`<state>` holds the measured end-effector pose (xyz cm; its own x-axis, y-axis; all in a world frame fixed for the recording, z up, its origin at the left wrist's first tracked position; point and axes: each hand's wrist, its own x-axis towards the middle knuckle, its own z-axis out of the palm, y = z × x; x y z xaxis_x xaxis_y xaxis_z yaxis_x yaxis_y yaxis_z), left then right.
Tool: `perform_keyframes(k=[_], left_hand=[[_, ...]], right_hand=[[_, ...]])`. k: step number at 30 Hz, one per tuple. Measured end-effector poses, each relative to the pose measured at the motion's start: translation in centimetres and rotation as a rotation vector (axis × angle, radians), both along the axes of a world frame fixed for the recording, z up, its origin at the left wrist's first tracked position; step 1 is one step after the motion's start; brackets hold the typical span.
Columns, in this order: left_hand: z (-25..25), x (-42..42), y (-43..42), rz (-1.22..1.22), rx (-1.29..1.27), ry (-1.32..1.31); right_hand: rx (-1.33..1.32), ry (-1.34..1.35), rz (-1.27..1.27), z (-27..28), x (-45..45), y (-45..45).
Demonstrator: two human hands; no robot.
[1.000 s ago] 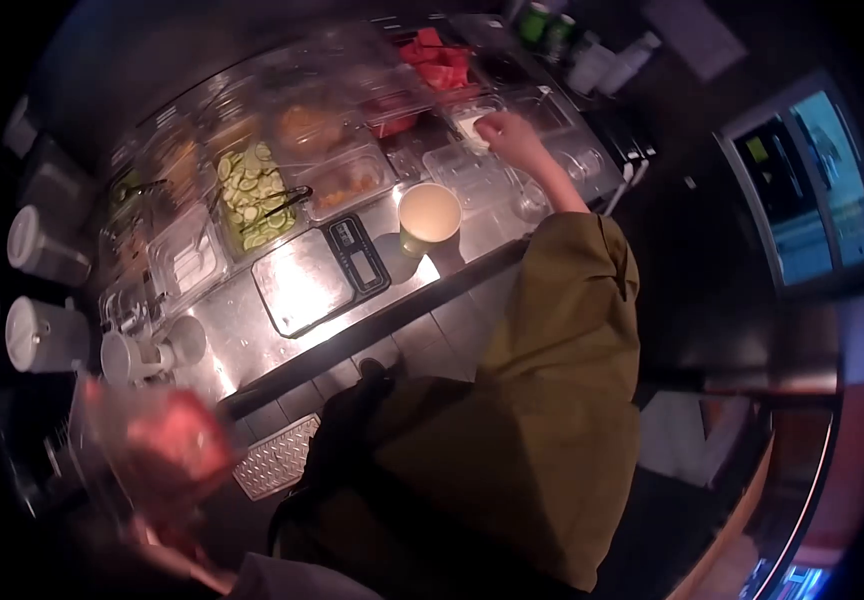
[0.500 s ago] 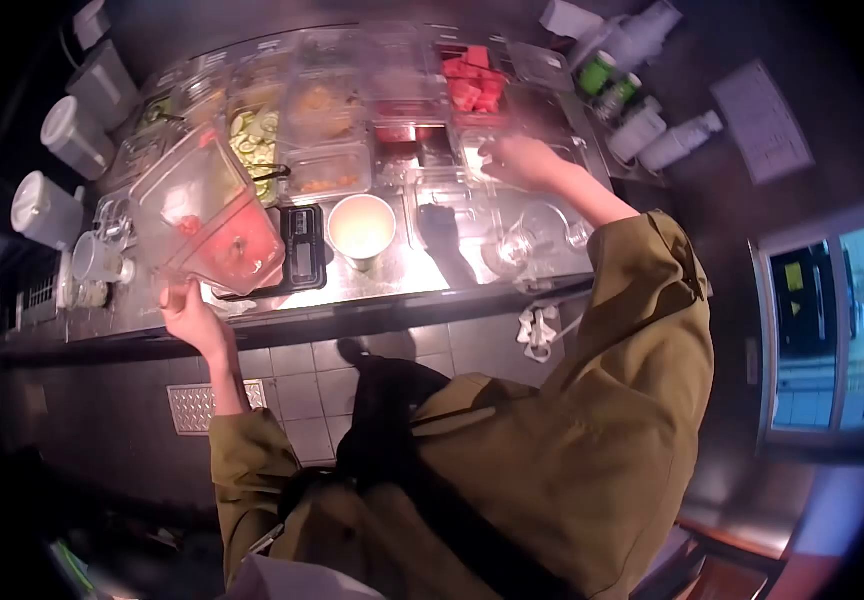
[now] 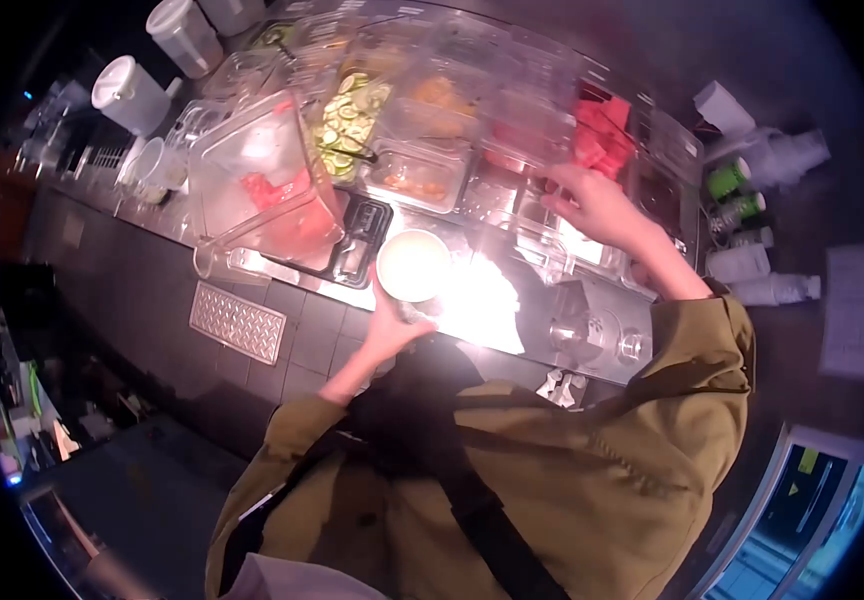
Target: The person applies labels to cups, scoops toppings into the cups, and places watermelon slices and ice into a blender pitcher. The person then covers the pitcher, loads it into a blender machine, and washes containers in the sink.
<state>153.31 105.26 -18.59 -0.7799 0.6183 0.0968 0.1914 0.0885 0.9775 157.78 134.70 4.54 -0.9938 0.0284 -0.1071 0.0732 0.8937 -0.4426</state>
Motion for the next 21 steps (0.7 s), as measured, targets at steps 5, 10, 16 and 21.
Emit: perform_keyframes(k=[5,10,16,21], left_hand=[[5.8,-0.8,1.1,-0.025,-0.060,0.346],[17.1,-2.1,-5.0,0.097,-0.054,0.713],[19.1,-6.3,-13.0,0.155,-0.064,0.648],[20.6,-11.3,-23.7,0.105,-0.069,0.529]], right_hand=[[0.042,0.096,0.053,3.6,-3.6,-1.1],[-0.024,0.287,0.062,7.3,-9.4,-4.3],[0.053,0.337,0.154,8.7,-17.6,-11.5],[0.059,0.388,0.114,9.8,-21.2,-19.3]])
